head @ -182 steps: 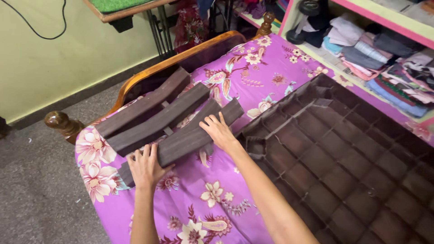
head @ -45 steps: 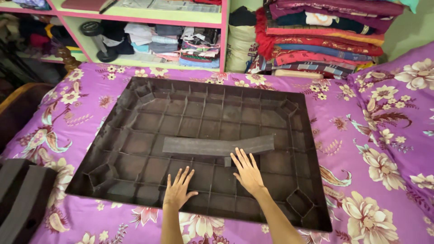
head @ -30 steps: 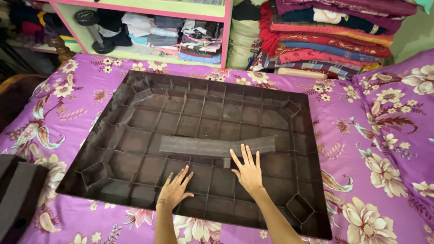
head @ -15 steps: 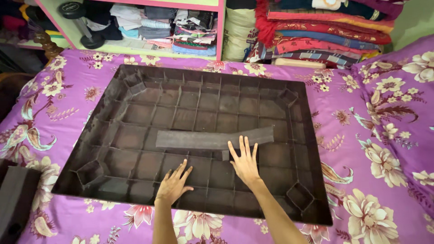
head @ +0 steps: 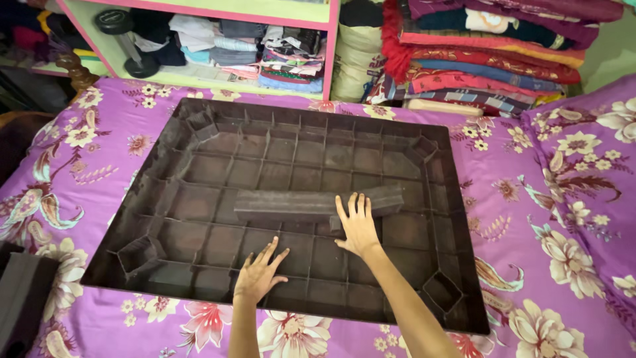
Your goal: The person assembles a dark brown plastic tray by placing its frame pieces onto a bed. They position each frame piece into the tray base, then flip the tray to show the underside, and finally place the assembled frame pieces back into the tray.
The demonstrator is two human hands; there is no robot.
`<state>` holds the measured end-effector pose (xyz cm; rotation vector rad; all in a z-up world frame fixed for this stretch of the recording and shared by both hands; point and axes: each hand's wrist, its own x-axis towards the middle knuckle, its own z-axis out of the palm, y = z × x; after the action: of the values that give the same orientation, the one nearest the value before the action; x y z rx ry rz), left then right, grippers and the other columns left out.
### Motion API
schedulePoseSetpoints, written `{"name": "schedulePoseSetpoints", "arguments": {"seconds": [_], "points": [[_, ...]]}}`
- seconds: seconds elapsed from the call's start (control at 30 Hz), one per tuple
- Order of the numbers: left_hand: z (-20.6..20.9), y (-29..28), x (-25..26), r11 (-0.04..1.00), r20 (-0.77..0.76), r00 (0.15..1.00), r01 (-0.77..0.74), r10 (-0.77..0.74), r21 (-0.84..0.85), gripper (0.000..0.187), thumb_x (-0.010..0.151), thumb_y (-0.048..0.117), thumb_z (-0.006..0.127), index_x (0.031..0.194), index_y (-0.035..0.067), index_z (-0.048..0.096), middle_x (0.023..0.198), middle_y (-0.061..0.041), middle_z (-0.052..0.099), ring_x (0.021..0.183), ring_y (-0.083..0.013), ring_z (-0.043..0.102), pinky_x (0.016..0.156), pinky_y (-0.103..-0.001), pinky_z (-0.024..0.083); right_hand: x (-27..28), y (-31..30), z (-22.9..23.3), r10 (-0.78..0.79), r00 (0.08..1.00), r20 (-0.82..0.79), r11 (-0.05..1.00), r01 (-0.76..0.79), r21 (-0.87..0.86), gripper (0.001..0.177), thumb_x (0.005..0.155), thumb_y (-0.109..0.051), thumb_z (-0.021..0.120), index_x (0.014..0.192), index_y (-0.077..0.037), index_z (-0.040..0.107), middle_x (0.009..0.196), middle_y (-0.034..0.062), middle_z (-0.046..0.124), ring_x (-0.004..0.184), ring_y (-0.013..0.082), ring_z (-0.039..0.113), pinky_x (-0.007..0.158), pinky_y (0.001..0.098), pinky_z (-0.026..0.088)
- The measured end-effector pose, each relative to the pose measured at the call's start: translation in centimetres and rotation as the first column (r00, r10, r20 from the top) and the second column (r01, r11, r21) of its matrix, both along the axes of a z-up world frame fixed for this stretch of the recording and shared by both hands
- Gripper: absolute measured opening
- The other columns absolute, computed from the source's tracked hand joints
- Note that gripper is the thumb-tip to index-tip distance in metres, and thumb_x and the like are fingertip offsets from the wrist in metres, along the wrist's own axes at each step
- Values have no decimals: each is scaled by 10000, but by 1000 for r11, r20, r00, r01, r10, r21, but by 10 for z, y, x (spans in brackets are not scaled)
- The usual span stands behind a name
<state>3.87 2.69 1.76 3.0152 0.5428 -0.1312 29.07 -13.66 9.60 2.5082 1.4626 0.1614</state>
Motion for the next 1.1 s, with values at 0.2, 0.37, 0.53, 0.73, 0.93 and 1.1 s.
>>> {"name": "schedulePoseSetpoints", "arguments": {"seconds": [0.2,0.37,0.53,0.73,0.93,1.1], "points": [[6,-1,2,998,-16,1000,-19,18,-55,853,839,607,648,1558,334,279,1688,-5,133,1479,-205,316,1149,-500,358,-17,-6,-36,-67,998,4,980,66,187,1170,729,-615,737,1606,-72,183,1597,384,158,1488,562,115,1149,749,114],[9,2,2,998,16,1000,7,-6,-60,844,838,614,648,1554,335,298,1678,-27,155,1479,-227,322,1155,-499,354,-8,-6,-54,-38,999,-34,960,46,275,1129,695,-584,717,1590,-90,237,1598,381,147,1492,558,96,1148,762,87],[9,4,3,999,26,1000,19,-18,-49,815,830,608,648,1536,381,311,1673,-36,162,1479,-227,321,1151,-496,348,-4,-4,-61,-54,995,-89,962,75,264,1155,684,-596,735,1593,-97,225,1603,378,117,1499,553,58,1145,768,63],[-3,-2,-4,999,36,999,17,-16,-40,834,819,618,643,1544,403,292,1692,-35,162,1457,-227,359,1140,-483,368,-5,-12,-79,20,993,-114,913,29,406,1162,672,-585,763,1590,-103,238,1612,379,85,1504,550,36,1142,769,40],[5,-7,0,1000,-9,1000,-1,1,-2,883,804,636,634,1563,426,234,1684,-8,144,1458,-216,359,1137,-483,376,1,-11,-85,37,991,-129,929,14,371,1164,672,-580,769,1590,-103,236,1614,385,53,1508,546,17,1143,766,39],[19,-5,3,990,-59,994,-99,93,-97,968,810,711,591,1585,314,168,1681,53,137,1496,-191,292,1189,-480,315,5,-6,-84,50,993,-110,919,-3,394,1160,673,-579,765,1592,-107,238,1617,381,51,1510,544,20,1146,768,45]]}}
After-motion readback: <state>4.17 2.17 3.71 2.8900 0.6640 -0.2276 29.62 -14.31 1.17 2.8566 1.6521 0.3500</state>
